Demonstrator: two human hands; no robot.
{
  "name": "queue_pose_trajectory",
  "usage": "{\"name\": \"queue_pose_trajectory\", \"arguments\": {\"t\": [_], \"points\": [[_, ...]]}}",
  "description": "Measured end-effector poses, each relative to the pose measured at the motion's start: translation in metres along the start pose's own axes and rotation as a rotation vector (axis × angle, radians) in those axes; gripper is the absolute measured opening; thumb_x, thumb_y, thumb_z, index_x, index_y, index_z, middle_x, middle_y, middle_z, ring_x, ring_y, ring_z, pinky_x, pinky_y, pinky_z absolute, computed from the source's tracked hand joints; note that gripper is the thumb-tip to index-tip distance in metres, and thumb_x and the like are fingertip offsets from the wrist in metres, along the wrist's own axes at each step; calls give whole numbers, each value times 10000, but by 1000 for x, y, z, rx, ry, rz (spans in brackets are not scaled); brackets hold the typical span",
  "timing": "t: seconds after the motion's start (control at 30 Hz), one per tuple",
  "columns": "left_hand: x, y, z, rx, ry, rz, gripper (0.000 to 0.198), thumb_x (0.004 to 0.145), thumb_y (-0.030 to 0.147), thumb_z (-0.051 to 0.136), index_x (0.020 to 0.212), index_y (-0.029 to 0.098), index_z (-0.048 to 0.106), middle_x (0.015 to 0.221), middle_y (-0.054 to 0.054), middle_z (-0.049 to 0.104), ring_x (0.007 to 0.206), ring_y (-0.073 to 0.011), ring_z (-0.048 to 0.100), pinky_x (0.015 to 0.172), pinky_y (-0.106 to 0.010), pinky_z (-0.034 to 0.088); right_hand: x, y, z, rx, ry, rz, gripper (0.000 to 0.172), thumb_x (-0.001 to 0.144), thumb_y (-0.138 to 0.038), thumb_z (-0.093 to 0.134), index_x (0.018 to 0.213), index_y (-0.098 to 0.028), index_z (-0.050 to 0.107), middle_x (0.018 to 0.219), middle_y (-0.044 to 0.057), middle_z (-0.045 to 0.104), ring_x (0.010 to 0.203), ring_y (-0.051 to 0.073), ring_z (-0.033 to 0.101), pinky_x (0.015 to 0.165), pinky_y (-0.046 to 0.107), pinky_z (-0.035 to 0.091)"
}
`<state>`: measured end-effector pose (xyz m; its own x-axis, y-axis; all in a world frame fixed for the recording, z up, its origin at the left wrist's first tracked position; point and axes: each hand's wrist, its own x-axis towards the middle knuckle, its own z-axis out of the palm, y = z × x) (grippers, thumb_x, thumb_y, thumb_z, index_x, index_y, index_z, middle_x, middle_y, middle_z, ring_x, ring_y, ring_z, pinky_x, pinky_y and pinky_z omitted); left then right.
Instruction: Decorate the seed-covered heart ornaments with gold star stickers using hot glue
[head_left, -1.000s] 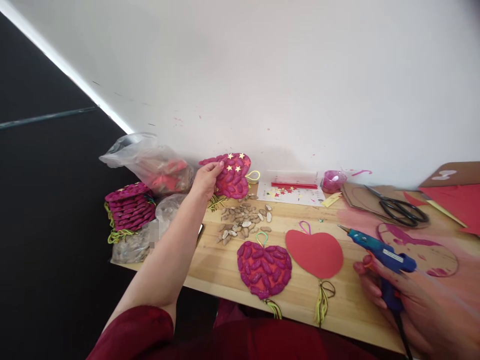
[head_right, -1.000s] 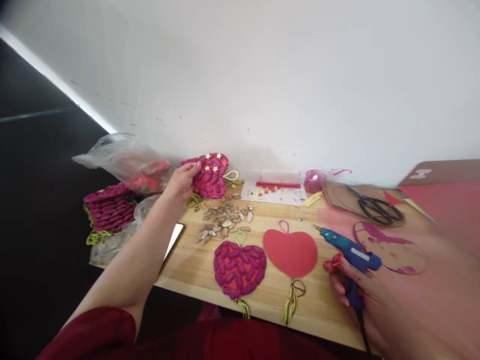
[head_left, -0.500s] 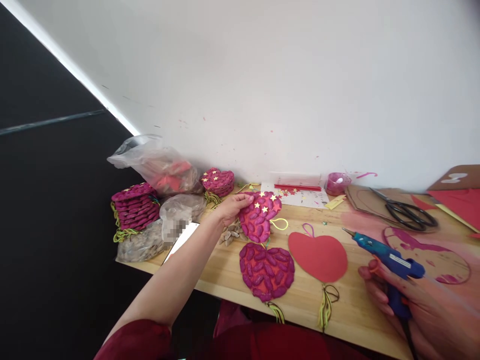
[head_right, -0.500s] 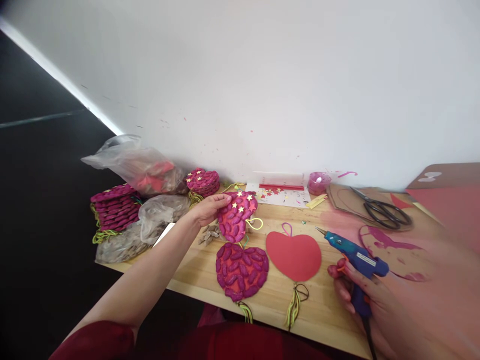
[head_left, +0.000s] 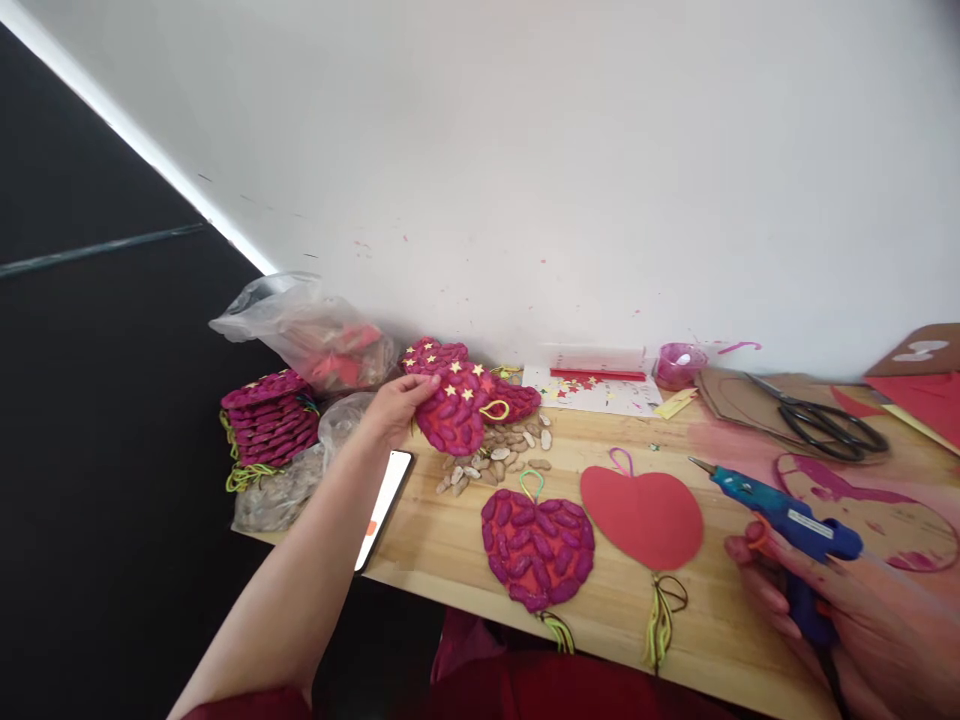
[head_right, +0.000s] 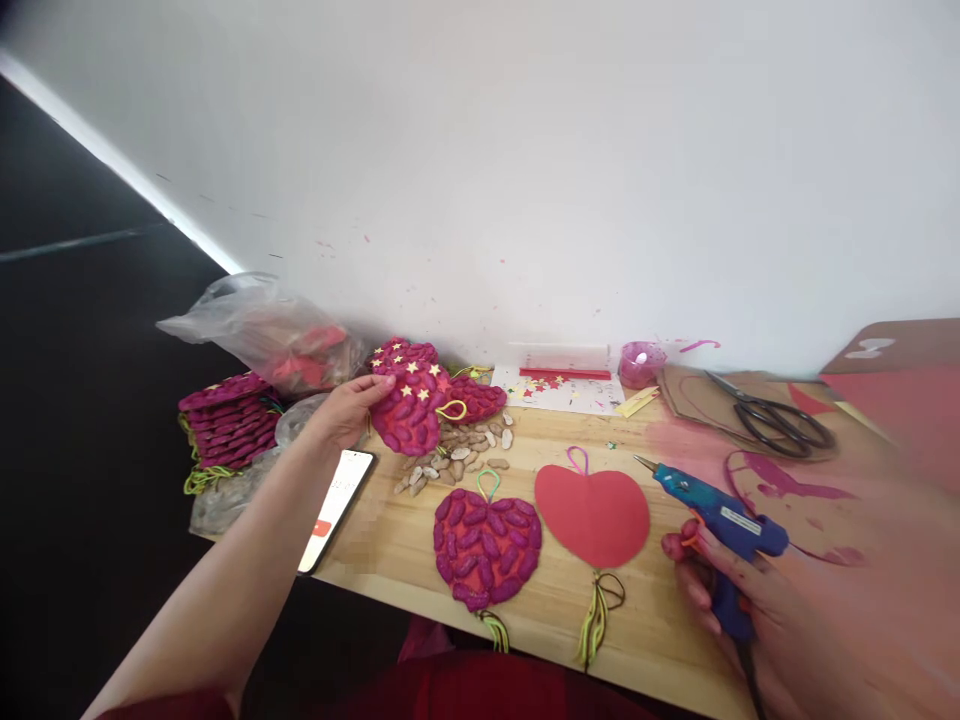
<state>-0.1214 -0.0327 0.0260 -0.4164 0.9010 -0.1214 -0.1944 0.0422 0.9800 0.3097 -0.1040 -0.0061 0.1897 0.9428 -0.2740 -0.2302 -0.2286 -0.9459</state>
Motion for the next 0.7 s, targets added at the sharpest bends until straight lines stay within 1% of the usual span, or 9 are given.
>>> {"name": "queue_pose_trajectory", "arguments": {"t": [0.1,0.17,0.23,0.3,0.4,0.47,0.53,0.6,0.7], "points": [[26,8,-6,-71,136,65,385,564,311,967,702,122,661,643,0,676,554,-96,605,550,-204,502,2,3,-4,6,-17,-1,427,534,-468,945,731,-203,674,610,4,636,434,117,499,321,182,409],[44,12,-7,-113,224,98,333,645,263,926,689,133,622,612,14,649,525,-90,592,521,-197,497,5,6,-7,-2,-12,25,427,551,-487,936,739,-200,682,613,13,645,432,114,499,325,180,412],[59,14,-5,-146,296,125,321,677,214,901,687,145,587,588,35,619,499,-82,573,494,-185,490,7,8,-9,-12,-11,56,422,556,-491,931,743,-198,692,601,20,648,420,109,489,325,178,408],[71,14,-1,-171,335,146,313,680,165,889,709,152,578,611,43,624,514,-77,584,497,-176,507,9,9,-10,-11,-14,64,422,540,-484,935,749,-204,698,585,21,642,415,116,489,320,183,404],[81,13,6,-188,339,171,286,677,117,876,766,152,606,715,26,678,621,-91,653,574,-193,581,8,8,-9,-19,1,52,417,511,-461,939,736,-213,691,590,23,638,420,127,496,314,192,398],[83,11,9,-176,321,173,295,653,114,888,790,146,628,762,4,701,697,-121,691,618,-230,619,8,6,-8,-46,11,45,403,516,-463,928,702,-213,673,582,25,624,411,124,482,306,195,382],[83,11,9,-148,301,171,327,618,124,912,800,136,641,786,-20,713,745,-154,711,627,-260,637,7,4,-7,-64,4,24,399,541,-484,914,678,-216,652,573,17,595,409,121,468,304,199,374],[81,10,9,-111,282,176,347,599,134,925,807,126,648,804,-38,720,755,-166,716,614,-264,641,7,2,-5,-54,-13,-14,401,566,-499,905,676,-225,634,581,0,567,417,119,457,306,203,374],[80,10,10,-43,266,196,342,614,146,922,815,114,648,818,-47,716,719,-147,702,584,-238,629,8,1,-3,-37,-26,-37,393,583,-495,904,701,-235,633,604,-12,559,427,121,456,304,208,376]]}}
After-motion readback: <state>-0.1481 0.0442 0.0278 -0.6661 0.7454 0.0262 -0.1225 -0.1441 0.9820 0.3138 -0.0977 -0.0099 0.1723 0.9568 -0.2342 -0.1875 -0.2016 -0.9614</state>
